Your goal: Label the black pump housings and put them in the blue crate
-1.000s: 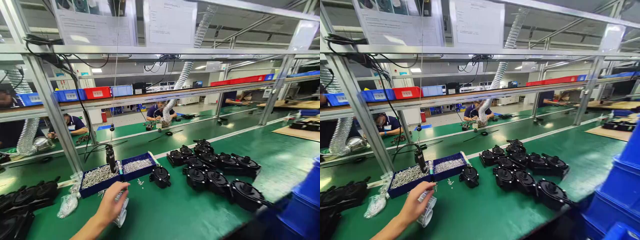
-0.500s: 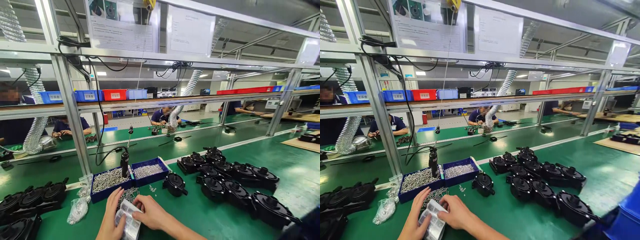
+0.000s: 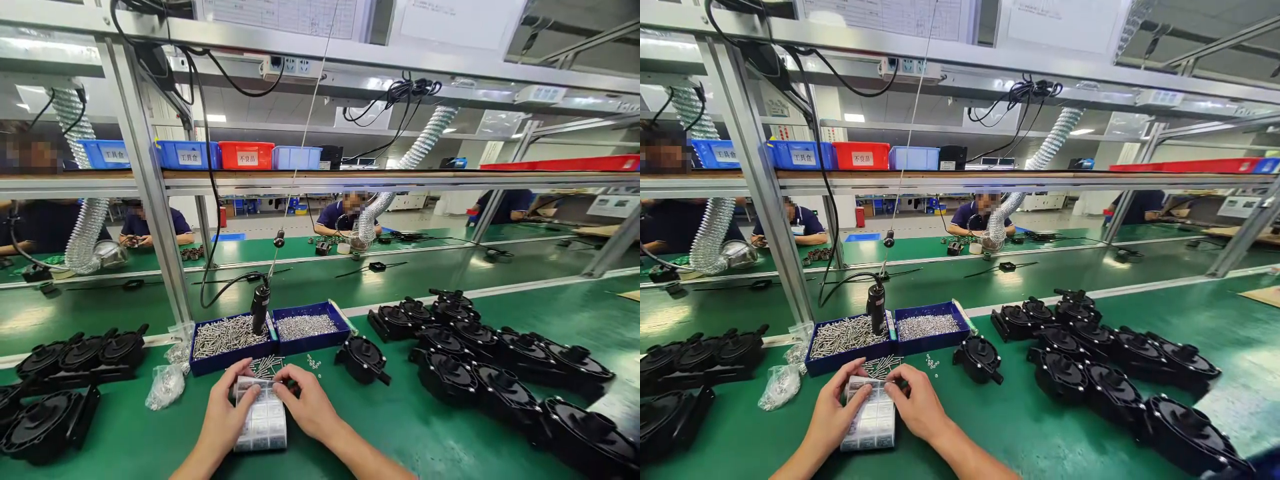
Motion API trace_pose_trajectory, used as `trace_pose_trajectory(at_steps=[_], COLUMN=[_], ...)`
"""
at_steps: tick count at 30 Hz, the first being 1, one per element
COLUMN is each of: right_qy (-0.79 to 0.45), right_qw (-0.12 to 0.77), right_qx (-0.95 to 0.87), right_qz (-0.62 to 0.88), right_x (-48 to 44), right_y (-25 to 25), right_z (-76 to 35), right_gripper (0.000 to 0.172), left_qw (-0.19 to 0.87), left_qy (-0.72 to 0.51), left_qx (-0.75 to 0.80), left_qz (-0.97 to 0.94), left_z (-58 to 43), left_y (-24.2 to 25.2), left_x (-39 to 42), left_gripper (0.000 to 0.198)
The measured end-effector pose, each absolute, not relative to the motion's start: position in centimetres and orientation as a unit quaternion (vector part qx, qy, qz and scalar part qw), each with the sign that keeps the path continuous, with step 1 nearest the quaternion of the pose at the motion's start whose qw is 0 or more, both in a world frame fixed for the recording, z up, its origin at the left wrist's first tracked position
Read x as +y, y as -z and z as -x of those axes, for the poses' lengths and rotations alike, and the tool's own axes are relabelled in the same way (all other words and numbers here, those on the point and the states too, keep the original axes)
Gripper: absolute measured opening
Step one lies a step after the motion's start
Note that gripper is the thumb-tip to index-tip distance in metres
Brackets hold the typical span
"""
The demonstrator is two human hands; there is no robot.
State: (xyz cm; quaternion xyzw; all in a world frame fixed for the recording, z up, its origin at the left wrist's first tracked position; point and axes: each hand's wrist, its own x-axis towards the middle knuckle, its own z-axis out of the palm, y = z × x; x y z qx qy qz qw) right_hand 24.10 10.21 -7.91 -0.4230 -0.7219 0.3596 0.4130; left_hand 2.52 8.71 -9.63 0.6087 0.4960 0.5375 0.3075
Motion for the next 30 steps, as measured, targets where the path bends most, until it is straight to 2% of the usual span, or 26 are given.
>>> trace_pose_trajectory(at_steps=[5,13,18,20,24,26,30], right_qy=[-0.353,-0.294,-0.255,-0.207,-0.020,-0.043,-0.188], right_qw=[0.437,0.461,0.474,0.477,0.467,0.477,0.483], right_qx=[-0.709,-0.726,-0.738,-0.767,-0.844,-0.838,-0.789], right_qz=[0.426,0.417,0.408,0.376,0.263,0.262,0.330], right_x=[10.3,10.4,10.6,10.6,10.4,10.3,10.6], right_y=[8.2,8.3,8.1,7.7,6.8,6.7,7.3], right_z=[-23.9,-24.0,-24.6,-25.2,-25.7,-25.4,-24.7], right_gripper=[0.015,0.025,0.012,0.011,0.024,0.033,0.050], left_qw=[0.337,0.327,0.328,0.336,0.353,0.358,0.396], left_qy=[-0.546,-0.553,-0.559,-0.560,-0.548,-0.544,-0.561], left_qx=[0.495,0.526,0.515,0.513,0.518,0.508,0.475], left_qz=[-0.585,-0.558,-0.561,-0.557,-0.553,-0.564,-0.550], left_z=[-3.1,-3.4,-3.3,-3.3,-3.4,-3.5,-3.8], left_y=[9.5,9.5,9.6,9.5,9.1,9.1,9.1], left_x=[8.6,8.6,8.6,8.6,8.5,8.4,8.1], left_gripper=[0.049,0.054,0.058,0.060,0.060,0.060,0.069])
